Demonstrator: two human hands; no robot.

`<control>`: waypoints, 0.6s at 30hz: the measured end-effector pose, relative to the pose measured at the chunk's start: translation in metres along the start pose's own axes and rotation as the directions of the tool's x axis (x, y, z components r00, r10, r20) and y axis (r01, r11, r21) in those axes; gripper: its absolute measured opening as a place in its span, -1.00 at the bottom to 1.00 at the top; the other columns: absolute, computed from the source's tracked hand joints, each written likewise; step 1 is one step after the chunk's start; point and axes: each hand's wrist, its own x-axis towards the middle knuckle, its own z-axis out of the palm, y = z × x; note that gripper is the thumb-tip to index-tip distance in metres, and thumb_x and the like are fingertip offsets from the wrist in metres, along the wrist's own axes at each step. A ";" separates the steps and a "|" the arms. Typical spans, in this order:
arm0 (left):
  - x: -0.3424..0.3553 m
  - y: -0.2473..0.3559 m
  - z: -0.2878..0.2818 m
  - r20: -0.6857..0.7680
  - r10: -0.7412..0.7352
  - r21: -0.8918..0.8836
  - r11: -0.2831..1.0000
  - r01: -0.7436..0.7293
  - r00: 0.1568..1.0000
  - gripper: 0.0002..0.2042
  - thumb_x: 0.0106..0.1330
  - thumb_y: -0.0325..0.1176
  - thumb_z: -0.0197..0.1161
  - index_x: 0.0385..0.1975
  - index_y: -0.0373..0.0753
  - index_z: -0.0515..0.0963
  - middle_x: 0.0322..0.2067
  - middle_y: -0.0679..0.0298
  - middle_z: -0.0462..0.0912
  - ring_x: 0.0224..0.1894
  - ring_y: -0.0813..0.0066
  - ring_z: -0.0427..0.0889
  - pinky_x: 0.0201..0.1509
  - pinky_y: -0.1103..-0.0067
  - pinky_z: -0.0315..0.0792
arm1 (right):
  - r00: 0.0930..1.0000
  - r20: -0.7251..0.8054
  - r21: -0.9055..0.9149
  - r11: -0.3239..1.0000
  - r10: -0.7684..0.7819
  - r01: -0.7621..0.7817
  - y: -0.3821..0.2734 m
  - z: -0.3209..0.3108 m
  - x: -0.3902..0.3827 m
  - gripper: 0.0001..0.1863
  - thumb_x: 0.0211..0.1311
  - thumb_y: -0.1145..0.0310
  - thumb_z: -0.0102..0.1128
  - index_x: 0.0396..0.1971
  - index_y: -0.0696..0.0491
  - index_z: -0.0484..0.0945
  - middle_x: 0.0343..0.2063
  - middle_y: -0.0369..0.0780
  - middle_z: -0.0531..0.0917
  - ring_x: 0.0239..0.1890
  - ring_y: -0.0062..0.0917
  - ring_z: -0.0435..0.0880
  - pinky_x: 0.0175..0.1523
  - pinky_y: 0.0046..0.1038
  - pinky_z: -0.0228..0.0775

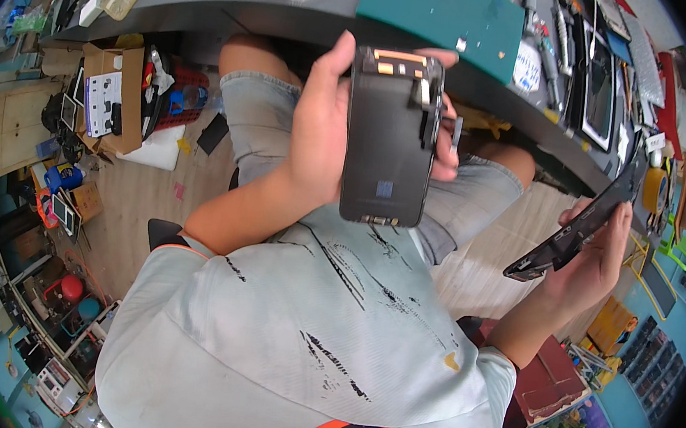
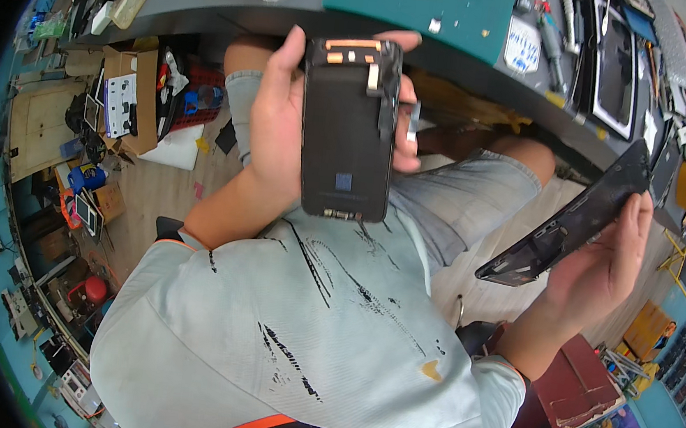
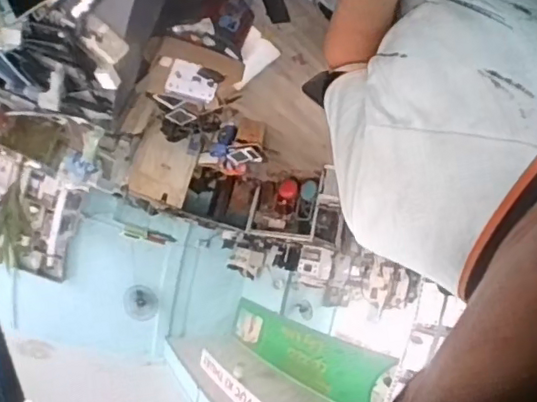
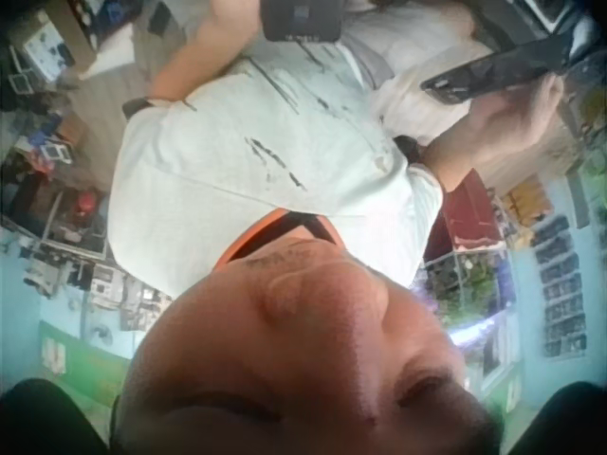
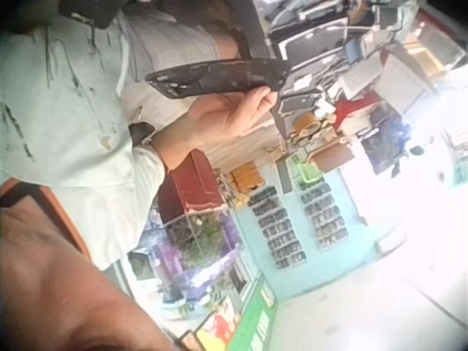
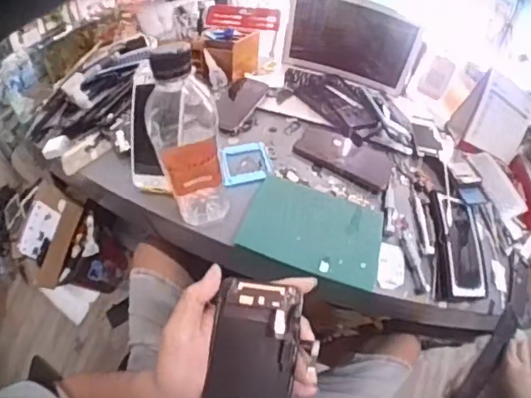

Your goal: The person uses a metal spudger to pry and separate the screen assembly from the smartphone body, then uses a screwdriver to remove screws and detach internal components. The person handles the phone and tools throughout, working on the device on a cluttered workbench.

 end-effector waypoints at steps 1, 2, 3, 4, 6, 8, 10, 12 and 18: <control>-0.003 -0.002 -0.001 -0.003 0.029 0.017 0.999 -0.029 1.000 -0.13 0.64 0.35 -0.37 0.55 -0.37 0.27 -0.01 -0.08 0.64 -0.09 -0.05 0.79 0.04 0.01 0.75 | 0.998 -0.010 -0.006 0.998 0.068 -0.068 0.006 0.004 -0.010 -0.68 0.74 0.27 -0.03 0.19 0.19 0.50 -0.13 -0.14 0.66 -0.18 -0.46 0.73 -0.07 -0.35 0.68; -0.007 -0.005 -0.003 -0.004 0.048 0.004 0.999 -0.048 0.999 -0.09 0.63 0.39 -0.42 0.55 -0.38 0.26 -0.01 -0.07 0.64 -0.08 -0.06 0.79 0.06 0.01 0.74 | 0.988 0.057 0.027 0.989 0.146 -0.148 0.012 0.003 -0.022 -0.67 0.75 0.24 -0.04 0.19 0.18 0.49 -0.16 -0.15 0.63 -0.24 -0.46 0.71 -0.16 -0.36 0.68; -0.012 -0.006 -0.005 -0.006 0.081 0.008 0.997 -0.081 0.997 -0.09 0.63 0.39 -0.42 0.55 -0.38 0.26 -0.01 -0.07 0.64 -0.07 -0.06 0.79 0.07 0.02 0.74 | 0.968 0.134 0.047 0.974 0.214 -0.222 0.015 0.008 -0.034 -0.66 0.76 0.21 -0.06 0.20 0.16 0.48 -0.20 -0.15 0.61 -0.30 -0.46 0.70 -0.25 -0.37 0.68; -0.015 -0.008 -0.006 0.001 0.102 0.016 0.995 -0.102 0.995 -0.09 0.63 0.40 -0.42 0.55 -0.38 0.25 -0.01 -0.07 0.64 -0.07 -0.07 0.80 0.08 0.02 0.74 | 0.955 0.035 0.058 0.953 0.295 -0.296 0.019 0.016 -0.048 -0.65 0.77 0.16 -0.06 0.19 0.14 0.46 -0.18 -0.18 0.58 -0.39 -0.45 0.68 -0.41 -0.38 0.64; -0.016 -0.009 -0.013 0.111 0.131 0.030 0.990 -0.135 0.985 -0.06 0.63 0.41 -0.42 0.62 -0.40 0.14 0.11 -0.04 0.63 0.06 -0.11 0.77 0.16 -0.03 0.72 | 0.918 0.055 0.099 0.913 0.392 -0.396 0.027 0.023 -0.073 -0.71 0.76 0.20 -0.05 0.13 0.12 0.46 -0.16 -0.17 0.63 -0.37 -0.43 0.76 -0.39 -0.39 0.68; -0.023 -0.017 -0.016 0.107 0.163 0.044 0.985 -0.168 0.981 -0.05 0.62 0.41 -0.42 0.60 -0.40 0.17 0.10 -0.03 0.62 0.06 -0.10 0.77 0.16 -0.03 0.72 | 0.889 0.046 0.128 0.880 0.457 -0.458 0.040 0.022 -0.093 -0.75 0.74 0.24 -0.05 0.10 0.10 0.45 -0.19 -0.15 0.67 -0.37 -0.42 0.79 -0.38 -0.38 0.69; -0.030 -0.020 -0.014 0.091 0.200 0.090 0.974 -0.208 0.976 -0.05 0.62 0.42 -0.42 0.59 -0.40 0.20 0.08 -0.02 0.61 0.06 -0.10 0.77 0.16 -0.04 0.72 | 0.868 0.090 0.139 0.857 0.489 -0.497 0.054 0.014 -0.110 -0.76 0.74 0.26 -0.05 0.10 0.11 0.46 -0.19 -0.14 0.70 -0.38 -0.42 0.79 -0.37 -0.39 0.69; -0.035 -0.022 -0.011 0.073 0.218 0.172 0.959 -0.227 0.973 -0.05 0.62 0.42 -0.42 0.59 -0.40 0.21 0.07 -0.01 0.60 0.06 -0.10 0.76 0.16 -0.05 0.71 | 0.848 0.111 0.155 0.834 0.518 -0.530 0.064 0.010 -0.127 -0.75 0.73 0.27 -0.04 0.11 0.12 0.47 -0.18 -0.14 0.72 -0.39 -0.42 0.79 -0.36 -0.39 0.69; -0.060 -0.020 -0.012 0.073 0.211 0.224 0.949 -0.222 0.975 -0.05 0.62 0.40 -0.41 0.57 -0.45 0.21 0.03 0.00 0.64 -0.03 -0.07 0.79 0.01 -0.03 0.78 | 0.905 0.133 0.177 0.888 0.405 -0.423 0.070 0.025 -0.159 -0.74 0.67 0.42 0.15 0.20 0.18 0.55 0.04 -0.19 0.78 0.06 -0.59 0.76 0.22 -0.47 0.57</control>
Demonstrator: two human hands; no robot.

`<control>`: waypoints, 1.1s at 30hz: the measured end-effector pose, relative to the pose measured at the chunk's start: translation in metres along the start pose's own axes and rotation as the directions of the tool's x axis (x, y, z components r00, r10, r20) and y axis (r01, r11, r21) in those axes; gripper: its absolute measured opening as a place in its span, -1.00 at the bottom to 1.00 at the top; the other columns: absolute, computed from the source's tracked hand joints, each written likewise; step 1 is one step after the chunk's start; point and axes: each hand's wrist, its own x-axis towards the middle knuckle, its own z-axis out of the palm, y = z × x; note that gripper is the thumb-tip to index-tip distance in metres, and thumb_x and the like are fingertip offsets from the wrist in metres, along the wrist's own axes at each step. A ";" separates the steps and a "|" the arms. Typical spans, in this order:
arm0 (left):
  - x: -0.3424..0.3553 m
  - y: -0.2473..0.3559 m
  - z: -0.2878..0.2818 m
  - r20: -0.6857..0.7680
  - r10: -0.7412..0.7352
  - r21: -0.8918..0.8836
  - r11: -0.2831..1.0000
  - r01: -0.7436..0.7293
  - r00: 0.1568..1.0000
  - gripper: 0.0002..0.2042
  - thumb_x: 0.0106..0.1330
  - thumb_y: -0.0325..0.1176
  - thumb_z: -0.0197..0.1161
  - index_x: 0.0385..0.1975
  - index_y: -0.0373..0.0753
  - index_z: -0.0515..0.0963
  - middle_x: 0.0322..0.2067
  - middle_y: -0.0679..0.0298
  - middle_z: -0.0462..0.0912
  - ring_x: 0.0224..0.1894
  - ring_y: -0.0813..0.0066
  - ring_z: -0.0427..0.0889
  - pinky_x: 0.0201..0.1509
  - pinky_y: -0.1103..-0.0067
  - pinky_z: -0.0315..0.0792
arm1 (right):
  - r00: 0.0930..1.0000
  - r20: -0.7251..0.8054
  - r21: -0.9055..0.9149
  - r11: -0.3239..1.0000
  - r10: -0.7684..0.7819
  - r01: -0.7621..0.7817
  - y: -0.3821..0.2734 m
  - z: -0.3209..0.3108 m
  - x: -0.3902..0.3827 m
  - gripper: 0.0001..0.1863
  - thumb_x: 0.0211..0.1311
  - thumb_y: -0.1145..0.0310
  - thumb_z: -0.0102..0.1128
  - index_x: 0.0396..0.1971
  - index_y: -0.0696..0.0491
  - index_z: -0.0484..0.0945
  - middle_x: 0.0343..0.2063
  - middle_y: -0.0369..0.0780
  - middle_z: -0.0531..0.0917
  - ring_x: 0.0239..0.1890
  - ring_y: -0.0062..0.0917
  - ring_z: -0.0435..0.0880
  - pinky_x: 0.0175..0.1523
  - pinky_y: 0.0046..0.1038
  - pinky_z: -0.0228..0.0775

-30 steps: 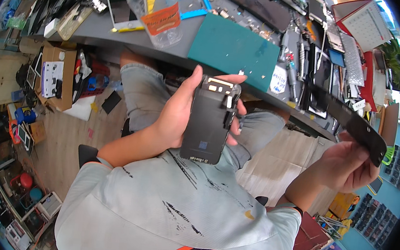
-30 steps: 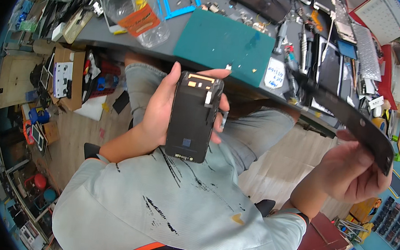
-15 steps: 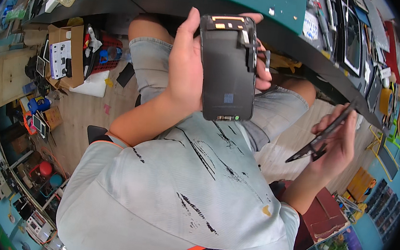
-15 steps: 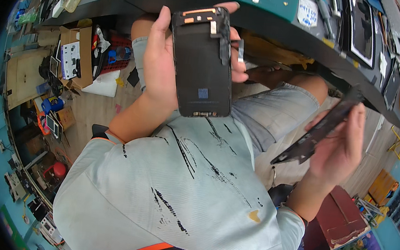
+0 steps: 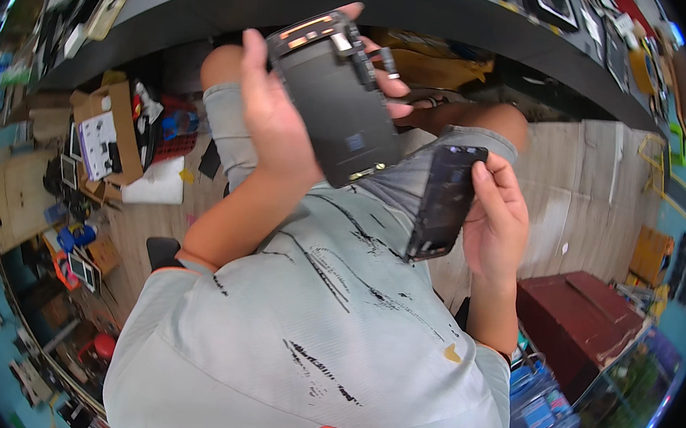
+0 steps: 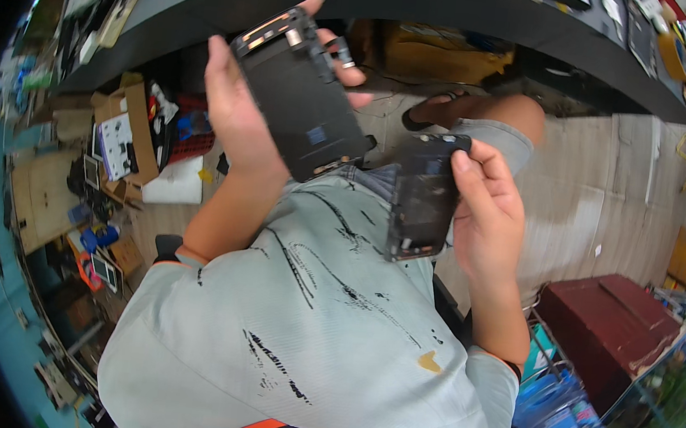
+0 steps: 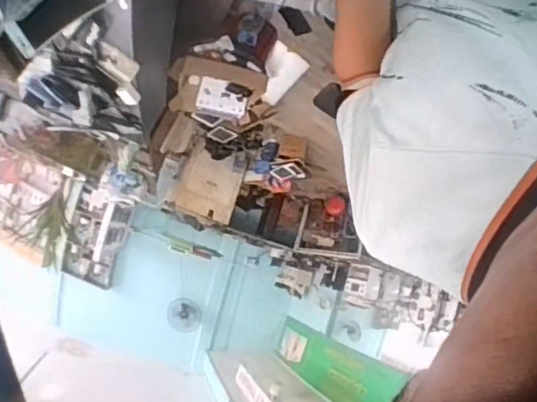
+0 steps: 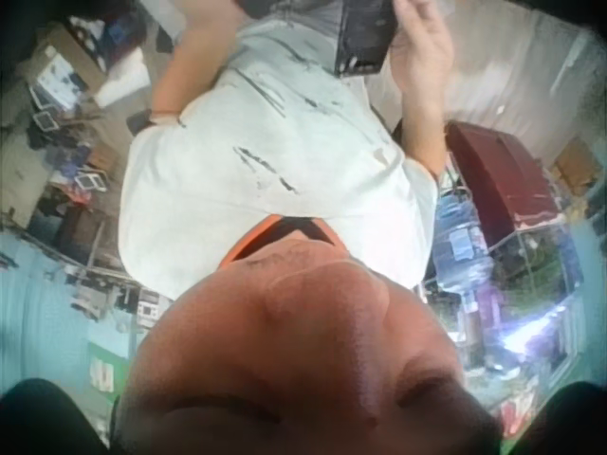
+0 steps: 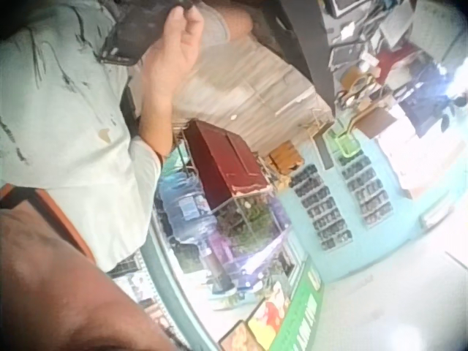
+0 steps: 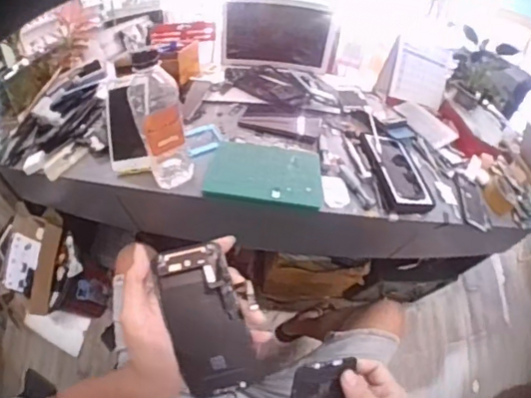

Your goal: The person uses a metal spudger to pry and separate the screen assembly from the smartphone body, then uses a screwdriver to remove screws and detach internal components. The person handles the phone and tools throughout, working on the device on a cluttered workbench.

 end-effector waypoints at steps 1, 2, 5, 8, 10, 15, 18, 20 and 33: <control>-0.004 0.001 -0.002 -0.015 -0.007 0.012 1.000 0.008 1.000 -0.05 0.62 0.40 -0.41 0.57 -0.45 0.20 0.03 0.00 0.65 -0.05 -0.05 0.79 -0.01 -0.02 0.79 | 1.000 -0.003 -0.013 1.000 -0.008 0.008 0.002 0.002 -0.004 -0.74 0.67 0.42 0.15 0.20 0.19 0.55 0.04 -0.18 0.79 0.04 -0.60 0.77 0.20 -0.48 0.58; -0.007 0.002 -0.005 -0.029 -0.014 0.025 1.000 0.015 0.999 -0.05 0.62 0.40 -0.41 0.57 -0.46 0.20 0.02 0.00 0.65 -0.07 -0.04 0.80 -0.03 -0.02 0.80 | 1.000 -0.005 -0.026 1.000 -0.015 0.015 0.003 0.003 -0.008 -0.73 0.67 0.42 0.15 0.21 0.19 0.55 0.03 -0.18 0.79 0.02 -0.61 0.77 0.17 -0.49 0.59; -0.017 0.001 -0.011 -0.084 -0.081 0.069 0.994 0.087 0.993 -0.06 0.63 0.39 -0.40 0.57 -0.47 0.19 0.00 0.00 0.65 -0.13 0.04 0.80 -0.06 0.04 0.82 | 0.997 -0.064 -0.038 0.999 -0.033 0.030 0.009 0.011 -0.018 -0.74 0.67 0.40 0.17 0.20 0.18 0.54 -0.01 -0.18 0.81 -0.02 -0.63 0.79 0.07 -0.52 0.60; -0.025 -0.004 -0.021 -0.134 -0.192 0.125 0.970 0.209 0.972 -0.15 0.66 0.30 -0.28 0.57 -0.43 0.20 0.00 -0.01 0.62 -0.13 0.09 0.80 -0.06 0.09 0.82 | 0.992 -0.110 -0.053 0.997 -0.054 0.048 0.011 0.015 -0.027 -0.73 0.67 0.37 0.19 0.19 0.17 0.54 -0.03 -0.21 0.82 -0.03 -0.65 0.78 0.05 -0.53 0.59; -0.031 -0.011 -0.021 -0.126 -0.343 0.131 0.924 0.358 0.931 -0.19 0.66 0.24 -0.18 0.57 -0.41 0.20 0.01 -0.01 0.62 -0.10 0.11 0.80 -0.03 0.10 0.82 | 0.984 -0.154 -0.105 0.992 -0.086 0.070 0.010 0.016 -0.032 -0.73 0.66 0.35 0.20 0.18 0.16 0.54 -0.04 -0.22 0.82 -0.05 -0.65 0.78 0.04 -0.53 0.58; -0.042 -0.043 -0.032 0.079 -0.619 0.083 0.785 0.613 0.782 -0.30 0.58 -0.04 0.23 0.59 -0.27 0.23 0.13 0.05 0.65 0.10 0.26 0.77 0.19 0.31 0.74 | 0.969 -0.177 -0.023 0.985 -0.174 0.173 0.000 0.033 -0.037 -0.73 0.65 0.34 0.22 0.18 0.13 0.55 -0.05 -0.24 0.80 -0.07 -0.64 0.78 0.06 -0.49 0.60; -0.054 -0.054 -0.034 0.261 -0.713 -0.035 0.666 0.745 0.650 -0.24 0.51 0.02 0.32 0.56 -0.30 0.27 0.27 -0.04 0.63 0.22 0.13 0.74 0.26 0.16 0.71 | 0.956 -0.213 0.035 0.976 -0.203 0.215 0.002 0.030 -0.045 -0.75 0.65 0.34 0.22 0.16 0.13 0.55 -0.03 -0.23 0.79 -0.06 -0.62 0.78 0.07 -0.47 0.62; -0.058 -0.060 -0.035 0.324 -0.730 -0.126 0.597 0.792 0.601 -0.21 0.47 0.07 0.38 0.51 -0.36 0.31 0.25 -0.11 0.66 0.22 0.04 0.76 0.23 0.07 0.74 | 0.955 -0.207 0.065 0.971 -0.214 0.231 -0.001 0.032 -0.044 -0.75 0.64 0.37 0.24 0.14 0.15 0.55 -0.02 -0.23 0.78 -0.05 -0.60 0.79 0.07 -0.47 0.64; -0.039 -0.096 -0.009 0.392 -0.784 0.030 0.534 0.845 0.482 -0.14 0.21 -0.12 0.63 0.44 -0.41 0.37 0.16 -0.12 0.68 0.11 0.04 0.81 0.13 0.17 0.79 | 0.929 -0.307 0.082 0.967 -0.207 0.242 -0.004 -0.008 -0.053 -0.74 0.56 0.44 0.34 0.11 0.17 0.56 -0.07 -0.22 0.82 -0.11 -0.63 0.79 -0.02 -0.53 0.62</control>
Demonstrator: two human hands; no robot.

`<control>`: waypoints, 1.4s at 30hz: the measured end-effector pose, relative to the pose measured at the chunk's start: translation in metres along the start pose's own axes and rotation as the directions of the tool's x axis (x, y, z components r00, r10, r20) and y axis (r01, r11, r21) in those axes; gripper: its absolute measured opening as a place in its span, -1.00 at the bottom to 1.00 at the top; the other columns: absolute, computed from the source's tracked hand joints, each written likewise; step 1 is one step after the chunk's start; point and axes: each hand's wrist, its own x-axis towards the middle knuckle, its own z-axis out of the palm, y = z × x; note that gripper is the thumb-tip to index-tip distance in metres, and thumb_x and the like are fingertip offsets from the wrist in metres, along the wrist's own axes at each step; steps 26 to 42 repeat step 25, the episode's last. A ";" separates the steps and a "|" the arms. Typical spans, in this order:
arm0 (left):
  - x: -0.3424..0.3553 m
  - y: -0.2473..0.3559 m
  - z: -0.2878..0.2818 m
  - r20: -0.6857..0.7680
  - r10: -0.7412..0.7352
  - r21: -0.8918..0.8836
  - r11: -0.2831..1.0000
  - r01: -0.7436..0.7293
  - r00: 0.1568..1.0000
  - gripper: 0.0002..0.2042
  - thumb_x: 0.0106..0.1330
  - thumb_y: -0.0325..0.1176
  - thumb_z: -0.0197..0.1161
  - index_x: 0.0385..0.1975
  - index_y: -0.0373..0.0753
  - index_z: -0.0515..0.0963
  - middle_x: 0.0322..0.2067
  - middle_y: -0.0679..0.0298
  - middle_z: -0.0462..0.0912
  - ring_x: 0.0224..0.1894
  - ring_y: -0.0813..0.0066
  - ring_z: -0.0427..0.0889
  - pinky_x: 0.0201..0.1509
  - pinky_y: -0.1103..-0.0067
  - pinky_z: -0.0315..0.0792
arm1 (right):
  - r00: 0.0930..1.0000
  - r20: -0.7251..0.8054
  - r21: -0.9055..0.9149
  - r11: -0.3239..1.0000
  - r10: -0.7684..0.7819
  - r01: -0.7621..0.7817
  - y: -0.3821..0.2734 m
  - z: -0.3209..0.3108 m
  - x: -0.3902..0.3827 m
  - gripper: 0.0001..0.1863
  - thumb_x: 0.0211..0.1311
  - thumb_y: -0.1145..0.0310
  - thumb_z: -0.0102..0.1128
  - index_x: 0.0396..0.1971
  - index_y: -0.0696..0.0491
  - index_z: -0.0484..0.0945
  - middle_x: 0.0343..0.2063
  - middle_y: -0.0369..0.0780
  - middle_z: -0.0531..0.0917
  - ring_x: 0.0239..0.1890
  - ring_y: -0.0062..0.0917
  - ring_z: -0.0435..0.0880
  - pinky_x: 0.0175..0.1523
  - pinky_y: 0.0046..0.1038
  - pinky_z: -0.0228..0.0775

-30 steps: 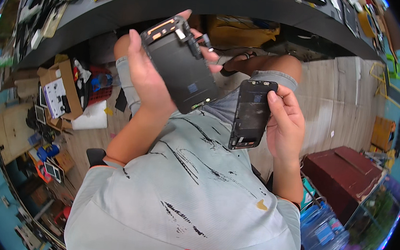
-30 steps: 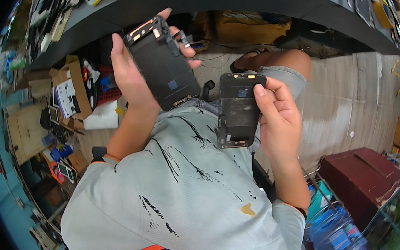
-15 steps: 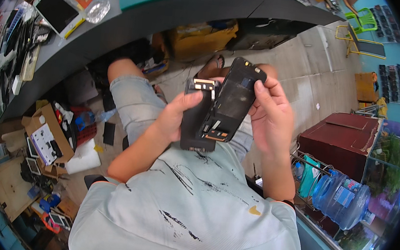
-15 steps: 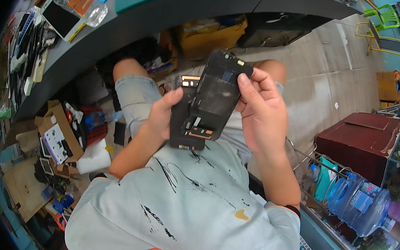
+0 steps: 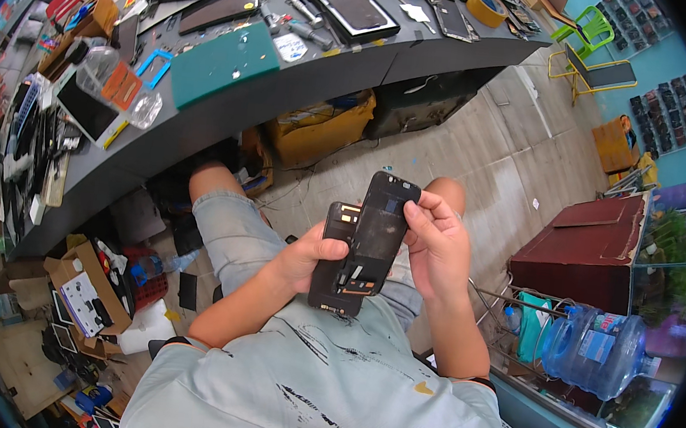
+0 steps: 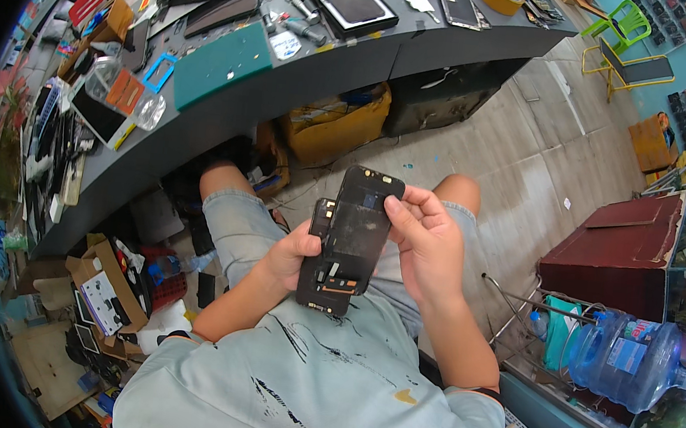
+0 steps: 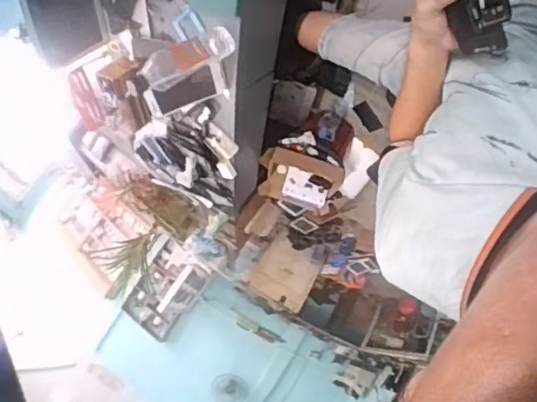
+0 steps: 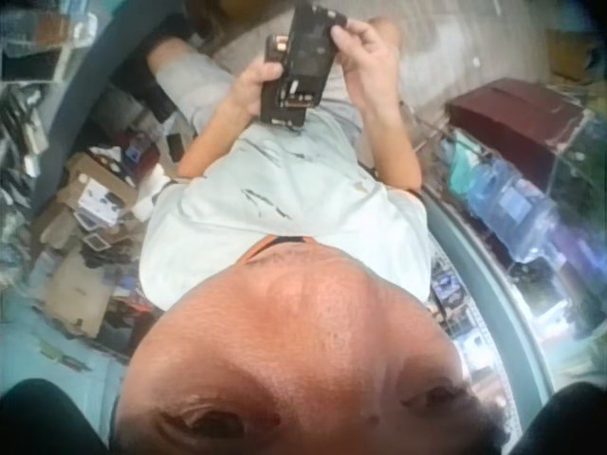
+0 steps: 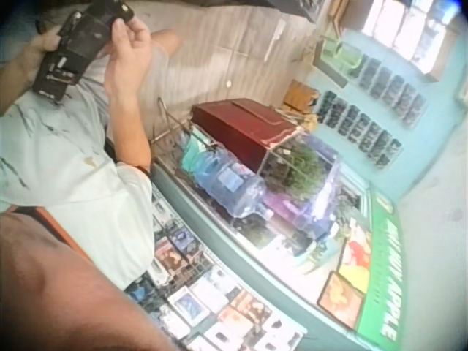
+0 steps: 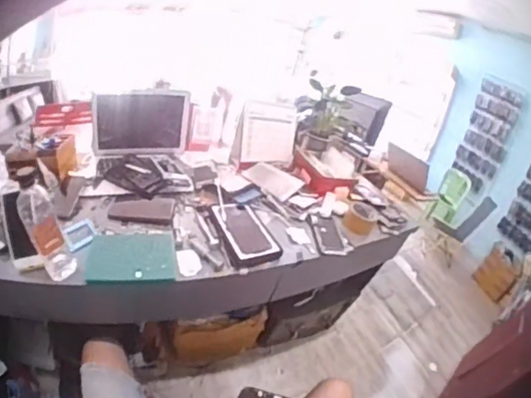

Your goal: The person uses a metal spudger to pry and separate the screen assembly from the smartphone body, then uses a screwdriver to remove screws and detach internal components. The person handles the phone and tools throughout, working on the device on a cluttered workbench.

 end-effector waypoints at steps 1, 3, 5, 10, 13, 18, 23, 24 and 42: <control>0.006 0.001 0.001 -0.002 -0.013 -0.001 1.000 0.013 1.000 -0.13 0.21 -0.12 0.63 0.45 -0.42 0.36 0.18 -0.13 0.68 0.12 0.02 0.80 0.14 0.15 0.79 | 1.000 -0.001 0.014 1.000 0.006 -0.006 -0.003 -0.004 0.003 -0.75 0.56 0.45 0.33 0.11 0.16 0.56 -0.08 -0.21 0.82 -0.13 -0.62 0.79 -0.08 -0.53 0.61; 0.021 0.002 0.002 -0.011 -0.039 0.014 0.999 0.039 0.999 -0.07 0.20 -0.13 0.63 0.51 -0.42 0.30 0.27 -0.22 0.62 0.20 -0.09 0.77 0.19 0.09 0.76 | 1.000 -0.009 0.038 0.999 0.024 -0.023 -0.011 -0.015 0.009 -0.75 0.56 0.45 0.33 0.11 0.16 0.57 -0.08 -0.20 0.82 -0.18 -0.61 0.79 -0.19 -0.53 0.59; 0.041 0.006 0.002 0.023 -0.103 -0.004 0.995 0.104 0.994 -0.04 0.20 -0.12 0.63 0.53 -0.41 0.27 0.31 -0.26 0.58 0.22 -0.14 0.75 0.22 0.08 0.74 | 0.999 -0.022 0.060 0.998 0.038 -0.036 -0.018 -0.028 0.016 -0.76 0.56 0.46 0.33 0.11 0.15 0.57 -0.09 -0.19 0.81 -0.22 -0.60 0.78 -0.28 -0.52 0.57; 0.104 0.023 0.002 0.068 -0.184 -0.044 0.981 0.187 0.981 0.01 0.18 -0.17 0.63 0.59 -0.34 0.19 0.34 -0.28 0.54 0.28 -0.22 0.70 0.28 0.03 0.69 | 0.997 -0.075 0.016 0.999 0.033 -0.032 -0.049 -0.051 0.057 -0.75 0.55 0.47 0.33 0.10 0.16 0.57 -0.13 -0.18 0.80 -0.28 -0.58 0.76 -0.35 -0.50 0.53; 0.150 0.042 -0.006 0.097 -0.195 -0.070 0.977 0.202 0.976 -0.01 0.15 -0.22 0.63 0.58 -0.33 0.21 0.34 -0.26 0.54 0.28 -0.19 0.70 0.25 0.07 0.71 | 0.982 -0.109 -0.199 0.972 -0.152 0.128 -0.078 -0.069 0.099 -0.74 0.54 0.48 0.32 0.12 0.21 0.58 -0.14 -0.13 0.79 -0.24 -0.51 0.79 -0.22 -0.44 0.66; 0.223 0.098 0.015 0.123 -0.187 -0.057 0.979 0.195 0.975 -0.02 0.14 -0.29 0.63 0.56 -0.32 0.22 0.32 -0.22 0.56 0.24 -0.13 0.72 0.24 0.09 0.70 | 0.834 -0.197 -0.513 0.779 -0.516 0.361 -0.155 -0.130 0.197 -0.76 0.60 0.44 0.25 0.10 0.26 0.60 -0.14 -0.09 0.77 -0.22 -0.46 0.80 -0.10 -0.39 0.72; 0.288 0.142 0.091 0.148 -0.183 -0.040 0.981 0.191 0.972 -0.09 0.20 -0.34 0.60 0.54 -0.28 0.23 0.33 -0.18 0.57 0.24 -0.05 0.73 0.30 0.14 0.68 | 0.811 -0.380 -0.780 0.625 -0.445 -0.022 -0.144 -0.297 0.238 -0.74 0.58 0.26 0.36 -0.06 0.18 0.67 -0.32 -0.28 0.71 -0.30 -0.63 0.69 -0.19 -0.50 0.59; 0.302 0.147 0.112 0.139 -0.186 -0.043 0.980 0.193 0.973 -0.10 0.21 -0.33 0.60 0.54 -0.28 0.23 0.33 -0.18 0.56 0.24 -0.05 0.73 0.30 0.14 0.69 | 0.830 -0.462 -0.698 0.705 -0.314 -0.122 -0.126 -0.337 0.223 -0.72 0.54 0.21 0.40 -0.11 0.16 0.68 -0.42 -0.31 0.68 -0.40 -0.64 0.65 -0.29 -0.51 0.55; 0.315 0.151 0.135 0.125 -0.194 -0.048 0.978 0.202 0.973 -0.10 0.22 -0.33 0.59 0.55 -0.28 0.22 0.33 -0.18 0.56 0.24 -0.05 0.73 0.30 0.15 0.69 | 0.816 -0.531 -0.637 0.742 -0.228 -0.207 -0.119 -0.338 0.198 -0.73 0.54 0.21 0.40 -0.17 0.15 0.66 -0.46 -0.32 0.65 -0.49 -0.65 0.60 -0.40 -0.50 0.48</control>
